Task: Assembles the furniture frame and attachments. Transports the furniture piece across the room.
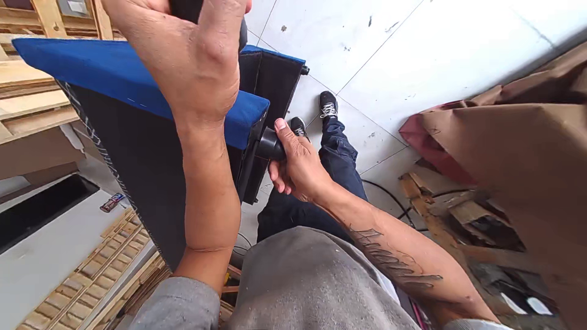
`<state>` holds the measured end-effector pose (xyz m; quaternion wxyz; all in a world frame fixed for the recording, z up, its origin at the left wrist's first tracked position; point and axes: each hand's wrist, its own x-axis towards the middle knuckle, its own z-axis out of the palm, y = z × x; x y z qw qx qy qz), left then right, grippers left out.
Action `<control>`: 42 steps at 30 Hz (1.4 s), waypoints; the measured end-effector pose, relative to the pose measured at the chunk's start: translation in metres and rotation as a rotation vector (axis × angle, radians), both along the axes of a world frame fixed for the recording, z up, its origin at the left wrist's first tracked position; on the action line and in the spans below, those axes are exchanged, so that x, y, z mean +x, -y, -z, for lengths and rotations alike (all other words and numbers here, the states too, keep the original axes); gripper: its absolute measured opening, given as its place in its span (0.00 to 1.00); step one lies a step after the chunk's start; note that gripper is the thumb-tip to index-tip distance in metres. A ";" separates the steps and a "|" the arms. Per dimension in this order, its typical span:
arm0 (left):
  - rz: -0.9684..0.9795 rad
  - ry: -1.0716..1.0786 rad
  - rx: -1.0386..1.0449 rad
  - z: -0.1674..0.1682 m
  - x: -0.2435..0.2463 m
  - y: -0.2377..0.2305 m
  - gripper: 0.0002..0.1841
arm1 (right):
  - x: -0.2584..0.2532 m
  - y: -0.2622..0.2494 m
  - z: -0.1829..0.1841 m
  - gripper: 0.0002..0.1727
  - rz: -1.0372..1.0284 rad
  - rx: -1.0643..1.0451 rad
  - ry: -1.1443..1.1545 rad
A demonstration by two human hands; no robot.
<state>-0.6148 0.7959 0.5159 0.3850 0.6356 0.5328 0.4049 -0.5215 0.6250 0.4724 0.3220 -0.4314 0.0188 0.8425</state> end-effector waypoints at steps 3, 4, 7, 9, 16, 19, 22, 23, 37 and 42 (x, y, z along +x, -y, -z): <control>-0.016 0.019 0.016 0.001 -0.003 -0.002 0.04 | 0.007 0.013 0.001 0.31 -0.093 0.319 0.309; -0.023 0.044 0.019 0.001 -0.004 -0.002 0.04 | 0.004 0.018 0.001 0.40 -0.107 0.510 0.508; -0.038 0.055 0.018 0.000 -0.005 0.001 0.03 | -0.009 0.019 -0.002 0.21 0.007 0.534 0.569; -0.015 0.071 0.055 0.000 -0.005 -0.001 0.01 | -0.006 -0.002 -0.011 0.27 0.009 0.065 0.086; 0.025 0.115 0.106 0.001 -0.004 -0.002 0.05 | -0.010 0.018 -0.004 0.33 -0.065 0.575 0.699; 0.027 0.199 0.196 -0.001 -0.006 -0.002 0.07 | -0.014 0.000 -0.014 0.27 -0.061 0.203 0.363; -0.018 0.172 0.213 -0.029 -0.023 0.023 0.08 | -0.002 -0.006 -0.017 0.27 -0.101 0.097 0.212; -0.023 0.138 0.221 -0.040 -0.035 0.034 0.08 | 0.001 -0.003 -0.014 0.25 -0.124 0.259 0.341; -0.286 -0.058 -0.225 -0.073 -0.117 0.332 0.07 | -0.010 0.000 -0.018 0.28 -0.126 0.203 0.446; -0.458 -0.153 -0.297 -0.079 -0.133 0.396 0.08 | -0.010 0.008 -0.016 0.23 -0.098 0.279 0.456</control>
